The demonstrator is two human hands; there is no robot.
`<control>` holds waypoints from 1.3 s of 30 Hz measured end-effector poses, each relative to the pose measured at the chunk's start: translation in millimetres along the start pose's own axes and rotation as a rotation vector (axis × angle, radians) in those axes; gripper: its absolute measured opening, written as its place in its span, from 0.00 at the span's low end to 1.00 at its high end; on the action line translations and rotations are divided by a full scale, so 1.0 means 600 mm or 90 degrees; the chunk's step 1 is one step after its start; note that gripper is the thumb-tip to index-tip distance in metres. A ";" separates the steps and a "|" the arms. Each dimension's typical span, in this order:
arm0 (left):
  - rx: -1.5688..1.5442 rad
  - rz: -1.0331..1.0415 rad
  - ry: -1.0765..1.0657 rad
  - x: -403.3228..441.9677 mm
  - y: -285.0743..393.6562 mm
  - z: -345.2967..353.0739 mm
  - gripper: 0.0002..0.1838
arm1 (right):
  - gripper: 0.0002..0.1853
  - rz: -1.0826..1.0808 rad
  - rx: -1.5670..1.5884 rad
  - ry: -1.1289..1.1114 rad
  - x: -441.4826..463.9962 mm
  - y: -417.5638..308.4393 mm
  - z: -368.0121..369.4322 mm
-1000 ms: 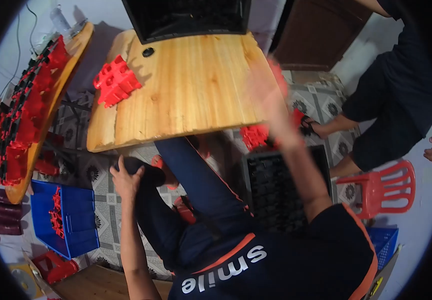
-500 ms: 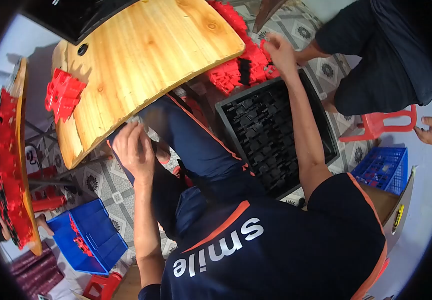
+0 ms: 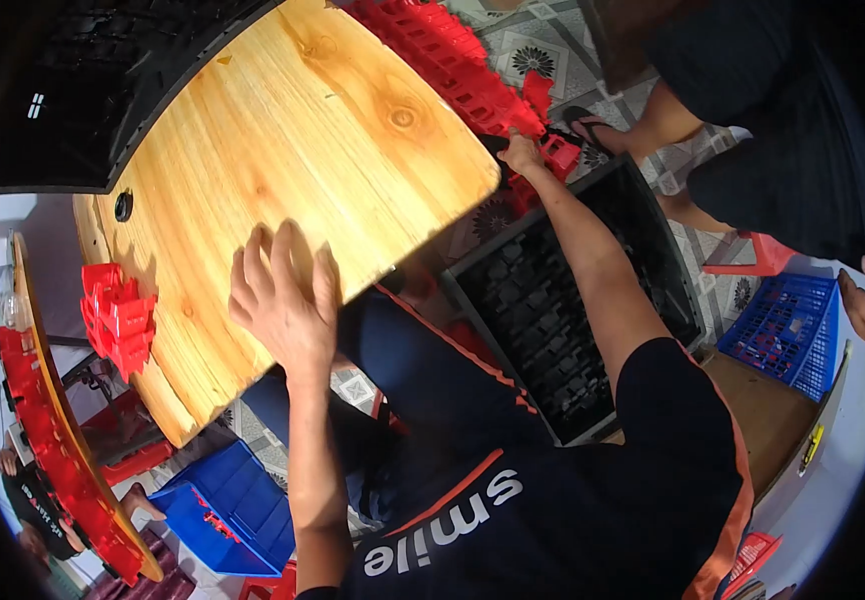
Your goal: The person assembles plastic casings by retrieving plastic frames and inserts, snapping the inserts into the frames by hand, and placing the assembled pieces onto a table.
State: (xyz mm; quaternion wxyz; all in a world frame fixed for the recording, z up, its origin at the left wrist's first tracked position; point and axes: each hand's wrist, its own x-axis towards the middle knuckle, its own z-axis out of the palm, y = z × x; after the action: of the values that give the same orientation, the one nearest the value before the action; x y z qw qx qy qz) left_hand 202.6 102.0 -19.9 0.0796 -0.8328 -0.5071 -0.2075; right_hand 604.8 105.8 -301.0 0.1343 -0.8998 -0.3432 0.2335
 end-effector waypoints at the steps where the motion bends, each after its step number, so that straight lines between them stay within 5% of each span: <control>1: 0.002 0.000 -0.007 0.004 0.002 -0.002 0.24 | 0.38 0.030 -0.004 -0.015 0.013 -0.001 0.011; 4: 0.008 -0.003 -0.020 0.007 0.000 0.002 0.24 | 0.33 0.052 -0.056 -0.024 0.057 0.013 0.067; 7: -0.011 -0.013 -0.024 0.011 0.000 0.000 0.25 | 0.18 0.054 -0.089 0.013 0.034 0.001 0.052; 12: -0.012 -0.014 -0.003 0.004 -0.008 0.004 0.25 | 0.16 0.002 -0.059 0.080 -0.034 -0.017 -0.058; 14: -0.005 -0.008 0.007 0.006 -0.005 0.003 0.24 | 0.16 -0.104 -0.017 0.238 -0.077 -0.009 -0.117; 18: 0.021 0.000 0.016 -0.001 -0.004 0.008 0.22 | 0.19 -0.083 0.073 0.349 -0.228 0.003 -0.277; 21: 0.003 0.026 0.034 -0.007 -0.004 0.013 0.23 | 0.16 -0.119 0.509 0.120 -0.323 0.069 -0.338; 22: 0.008 0.026 0.023 -0.009 -0.008 0.012 0.24 | 0.16 -0.113 0.516 0.131 -0.358 0.085 -0.346; 24: 0.014 0.033 0.027 -0.009 -0.011 0.012 0.25 | 0.13 -0.038 0.423 -0.083 -0.406 0.124 -0.361; 26: -0.003 0.022 0.015 -0.010 -0.010 0.012 0.25 | 0.14 -0.071 0.453 -0.214 -0.429 0.184 -0.327; 29: 0.005 0.027 0.024 -0.009 -0.008 0.014 0.25 | 0.18 -0.088 0.010 -0.113 -0.442 0.202 -0.273; 32: 0.009 0.040 0.027 -0.008 -0.005 0.013 0.25 | 0.22 -0.186 0.270 0.098 -0.401 0.122 -0.246; 34: 0.021 0.030 0.013 -0.007 -0.003 0.012 0.24 | 0.28 -0.222 0.399 0.044 -0.343 0.057 -0.214; 36: 0.029 0.037 0.020 -0.008 0.000 0.009 0.24 | 0.37 -0.339 0.284 0.105 -0.250 0.007 -0.140; 39: 0.024 0.043 0.018 -0.005 0.003 0.009 0.24 | 0.49 -0.234 0.156 -0.008 -0.153 -0.074 -0.054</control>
State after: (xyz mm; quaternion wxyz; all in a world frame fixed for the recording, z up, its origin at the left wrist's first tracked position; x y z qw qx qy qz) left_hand 204.3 100.6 -26.0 0.1091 -0.8449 -0.4812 -0.2066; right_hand 536.5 72.9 -225.4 0.2807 -0.7976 -0.4714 0.2507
